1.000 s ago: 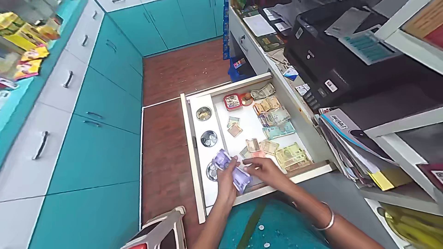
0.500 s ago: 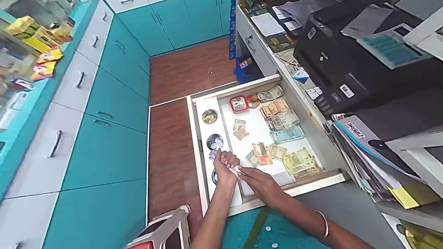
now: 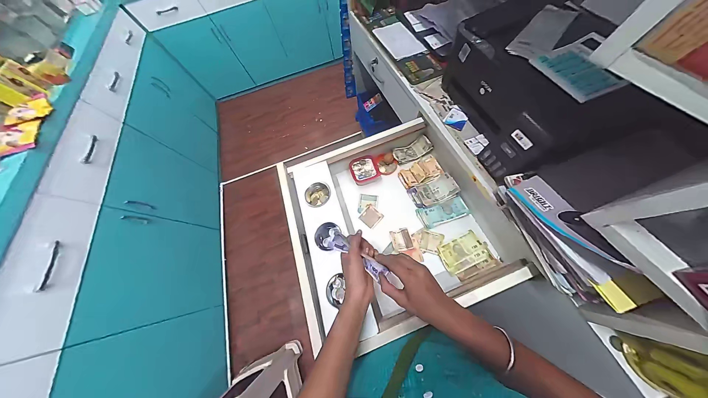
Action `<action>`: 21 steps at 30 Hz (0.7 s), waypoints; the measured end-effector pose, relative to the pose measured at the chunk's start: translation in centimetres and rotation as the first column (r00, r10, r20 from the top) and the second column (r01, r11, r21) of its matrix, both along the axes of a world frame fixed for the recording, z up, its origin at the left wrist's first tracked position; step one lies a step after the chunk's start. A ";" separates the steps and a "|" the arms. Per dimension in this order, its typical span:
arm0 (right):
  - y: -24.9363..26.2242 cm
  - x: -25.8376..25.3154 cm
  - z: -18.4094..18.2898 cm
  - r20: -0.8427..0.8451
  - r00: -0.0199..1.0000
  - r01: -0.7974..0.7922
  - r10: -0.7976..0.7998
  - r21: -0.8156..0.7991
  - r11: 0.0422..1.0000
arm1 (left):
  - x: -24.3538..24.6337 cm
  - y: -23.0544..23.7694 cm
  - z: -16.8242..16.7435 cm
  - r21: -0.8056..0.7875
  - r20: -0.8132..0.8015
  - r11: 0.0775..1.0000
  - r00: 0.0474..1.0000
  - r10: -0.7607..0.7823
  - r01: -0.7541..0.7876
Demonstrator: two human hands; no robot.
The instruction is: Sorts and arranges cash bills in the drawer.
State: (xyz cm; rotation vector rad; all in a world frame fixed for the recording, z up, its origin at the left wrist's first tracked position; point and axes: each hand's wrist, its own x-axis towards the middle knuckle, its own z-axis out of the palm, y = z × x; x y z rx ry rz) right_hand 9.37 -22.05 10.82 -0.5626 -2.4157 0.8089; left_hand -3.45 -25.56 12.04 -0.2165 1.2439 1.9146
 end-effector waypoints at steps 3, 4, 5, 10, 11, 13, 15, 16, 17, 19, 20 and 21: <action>1.4 0.3 0.6 0.119 0.990 0.103 -0.080 -0.204 0.973 | 1.1 0.5 -0.2 -0.088 -0.136 0.972 0.964 -0.228 0.218; 2.2 0.4 0.7 0.151 0.985 0.127 -0.084 -0.296 0.947 | 1.4 0.8 -0.3 -0.104 -0.133 0.954 0.947 -0.294 0.281; 3.3 0.5 0.7 0.166 0.981 0.159 -0.099 -0.407 0.899 | 1.4 1.0 -0.3 -0.114 -0.126 0.934 0.927 -0.352 0.339; 10.5 1.7 -3.0 0.124 0.801 0.309 -0.586 -0.923 0.228 | -0.1 0.7 -0.8 -0.190 -0.098 0.849 0.851 -0.516 0.493; 11.8 1.8 -3.9 0.126 0.702 0.290 -0.701 -0.950 0.120 | -0.4 0.3 -1.0 -0.195 -0.099 0.842 0.844 -0.527 0.502; 14.1 1.4 -5.7 0.158 0.492 0.235 -0.856 -0.971 -0.044 | -0.7 -0.6 -1.4 -0.197 -0.086 0.834 0.839 -0.538 0.515; 15.8 0.4 -7.2 0.201 0.321 0.190 -0.925 -0.971 -0.145 | -0.8 -1.3 -1.7 -0.197 -0.073 0.836 0.843 -0.534 0.512; 16.4 -0.3 -7.8 0.220 0.260 0.180 -0.940 -0.968 -0.177 | -0.8 -1.6 -1.7 -0.194 -0.072 0.836 0.843 -0.534 0.513; 16.9 -1.1 -8.4 0.240 0.217 0.183 -0.946 -0.962 -0.202 | -0.8 -1.9 -1.8 -0.187 -0.076 0.836 0.841 -0.535 0.515; 17.4 -2.7 -9.1 0.290 0.177 0.266 -0.940 -0.934 -0.238 | -0.9 -2.5 -1.8 -0.177 -0.097 0.835 0.835 -0.542 0.521; 17.4 -3.3 -9.2 0.317 0.174 0.322 -0.932 -0.913 -0.250 | -1.0 -2.9 -1.7 -0.180 -0.108 0.835 0.833 -0.543 0.521; 17.4 -3.7 -9.1 0.337 0.181 0.371 -0.924 -0.893 -0.253 | -1.1 -3.3 -1.7 -0.188 -0.119 0.837 0.834 -0.539 0.514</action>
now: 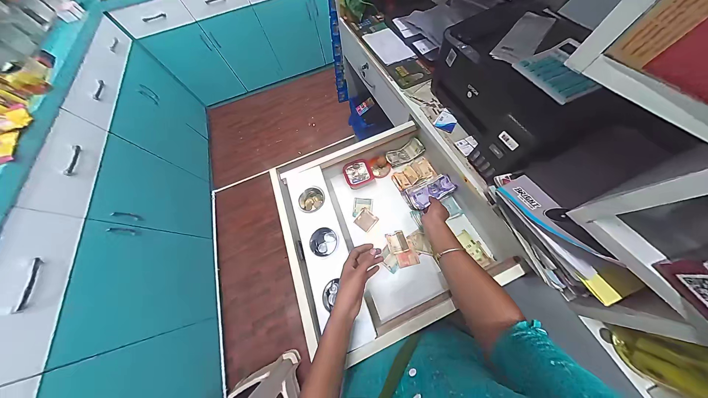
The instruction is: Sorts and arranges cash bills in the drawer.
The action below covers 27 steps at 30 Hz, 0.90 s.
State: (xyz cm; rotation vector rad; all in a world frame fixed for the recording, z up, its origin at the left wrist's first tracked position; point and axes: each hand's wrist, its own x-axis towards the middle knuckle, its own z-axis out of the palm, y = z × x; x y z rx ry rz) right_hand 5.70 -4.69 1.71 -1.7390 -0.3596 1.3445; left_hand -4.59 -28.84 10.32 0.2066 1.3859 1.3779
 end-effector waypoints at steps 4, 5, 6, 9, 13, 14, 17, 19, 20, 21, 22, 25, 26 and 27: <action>0.4 -0.2 -0.3 0.058 0.993 -0.099 0.102 -0.045 0.994 | -0.9 -1.5 0.0 -0.022 -0.033 0.998 0.998 0.052 -0.052; 0.5 -0.1 -0.5 0.048 0.990 -0.131 0.134 -0.063 0.989 | -1.1 -1.8 0.1 -0.026 -0.038 0.998 0.997 0.060 -0.061; 0.4 0.2 -0.5 0.048 0.985 -0.162 0.166 -0.078 0.984 | -1.3 -2.1 0.1 -0.031 -0.043 0.997 0.997 0.066 -0.068; -1.4 1.1 0.3 0.111 0.963 -0.239 0.244 -0.059 0.969 | -1.7 -3.3 0.2 -0.047 -0.048 0.994 0.994 0.096 -0.098; -6.0 0.4 2.0 0.261 0.824 -0.553 0.503 0.184 0.812 | -2.2 -4.3 -0.2 -0.063 -0.041 0.985 0.986 0.161 -0.163; -6.2 -0.4 1.5 0.326 0.689 -0.716 0.647 0.171 0.676 | -2.1 -4.4 -0.4 -0.066 -0.041 0.983 0.985 0.170 -0.172; -5.2 -4.7 -1.0 0.500 0.184 -0.964 0.846 -0.078 0.256 | -1.9 -4.3 -0.4 -0.060 -0.028 0.985 0.987 0.159 -0.160; -4.9 -7.0 -1.9 0.492 -0.019 -0.947 0.870 -0.289 0.142 | -1.6 -4.0 0.0 -0.057 -0.032 0.988 0.990 0.140 -0.141; -4.8 -7.9 -2.1 0.483 -0.087 -0.927 0.871 -0.359 0.106 | -1.5 -3.9 0.3 -0.055 -0.040 0.989 0.990 0.133 -0.135; -4.9 -8.2 -2.4 0.486 -0.124 -0.920 0.865 -0.382 0.083 | -1.3 -4.0 0.4 -0.051 -0.046 0.990 0.990 0.131 -0.133; -4.9 -8.1 -2.4 0.492 -0.132 -0.928 0.861 -0.366 0.066 | -1.1 -4.2 0.4 -0.049 -0.045 0.989 0.990 0.135 -0.137; -5.4 -6.1 0.0 0.581 -0.111 -0.983 0.806 -0.181 -0.005 | -0.6 -4.2 -0.2 -0.053 0.036 0.987 0.987 0.155 -0.153; -6.2 -5.0 1.5 0.635 -0.114 -0.991 0.764 -0.123 -0.046 | -0.3 -4.1 -0.6 -0.049 0.092 0.989 0.985 0.146 -0.141; -7.2 -3.7 2.9 0.703 -0.127 -0.992 0.700 -0.082 -0.098 | 0.1 -3.8 -1.0 -0.029 0.161 0.992 0.979 0.125 -0.122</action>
